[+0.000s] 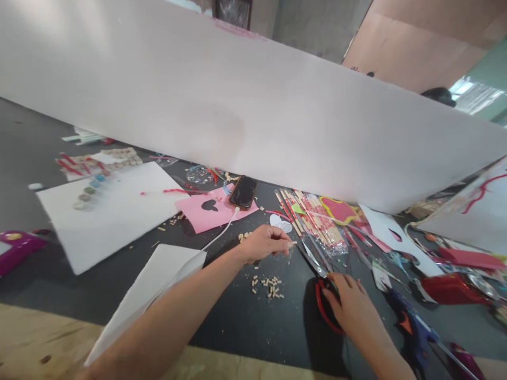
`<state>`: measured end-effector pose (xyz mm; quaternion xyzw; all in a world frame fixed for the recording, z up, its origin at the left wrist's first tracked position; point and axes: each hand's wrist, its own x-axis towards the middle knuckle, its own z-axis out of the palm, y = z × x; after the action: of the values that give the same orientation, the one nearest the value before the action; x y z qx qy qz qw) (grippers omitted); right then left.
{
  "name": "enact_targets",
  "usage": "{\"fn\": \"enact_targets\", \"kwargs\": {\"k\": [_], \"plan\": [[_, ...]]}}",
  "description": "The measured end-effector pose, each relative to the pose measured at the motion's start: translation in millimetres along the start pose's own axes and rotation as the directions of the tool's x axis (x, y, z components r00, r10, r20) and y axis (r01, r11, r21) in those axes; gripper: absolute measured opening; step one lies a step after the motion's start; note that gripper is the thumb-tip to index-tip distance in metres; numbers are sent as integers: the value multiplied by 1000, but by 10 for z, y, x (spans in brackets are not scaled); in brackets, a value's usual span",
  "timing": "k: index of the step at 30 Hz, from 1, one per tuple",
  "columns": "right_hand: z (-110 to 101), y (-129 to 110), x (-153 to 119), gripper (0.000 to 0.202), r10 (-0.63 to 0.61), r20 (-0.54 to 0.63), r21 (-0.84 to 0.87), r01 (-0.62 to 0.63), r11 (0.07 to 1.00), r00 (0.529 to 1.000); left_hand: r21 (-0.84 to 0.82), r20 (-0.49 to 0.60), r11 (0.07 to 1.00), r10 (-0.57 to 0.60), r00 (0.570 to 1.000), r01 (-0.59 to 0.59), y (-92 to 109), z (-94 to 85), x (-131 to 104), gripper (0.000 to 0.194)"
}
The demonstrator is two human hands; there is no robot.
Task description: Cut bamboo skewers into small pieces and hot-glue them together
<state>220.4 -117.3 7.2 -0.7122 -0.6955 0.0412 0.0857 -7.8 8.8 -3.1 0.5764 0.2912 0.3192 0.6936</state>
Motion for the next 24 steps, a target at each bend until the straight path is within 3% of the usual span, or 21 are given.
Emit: {"fn": "enact_targets", "kwargs": {"k": [5,12,15,17,19,20,24], "plan": [[87,96,-48,37,63,-17,-87,-64,994,998,-20,17,1000,3,1000,-3,-9,3,-3,21],[62,118,-50,39,170,-59,-41,-172,984,984,-73,-3,997,5,1000,-5,-57,-2,19,28],[3,117,-73,40,318,-79,286,-284,915,945,-123,-35,992,7,999,-11,-77,-1,30,33],[-40,71,-87,51,369,-23,578,-289,763,929,-156,-52,988,6,999,-15,-84,5,34,35],[-71,-16,-102,64,351,38,712,-271,648,936,-180,-64,983,6,998,-18,-86,14,35,36],[-78,-70,-109,68,333,53,704,-272,656,942,-188,-69,982,6,998,-19,-85,21,35,36],[-44,-263,-138,69,203,19,491,-186,851,979,-201,-83,979,8,997,-24,-77,46,30,35]]}}
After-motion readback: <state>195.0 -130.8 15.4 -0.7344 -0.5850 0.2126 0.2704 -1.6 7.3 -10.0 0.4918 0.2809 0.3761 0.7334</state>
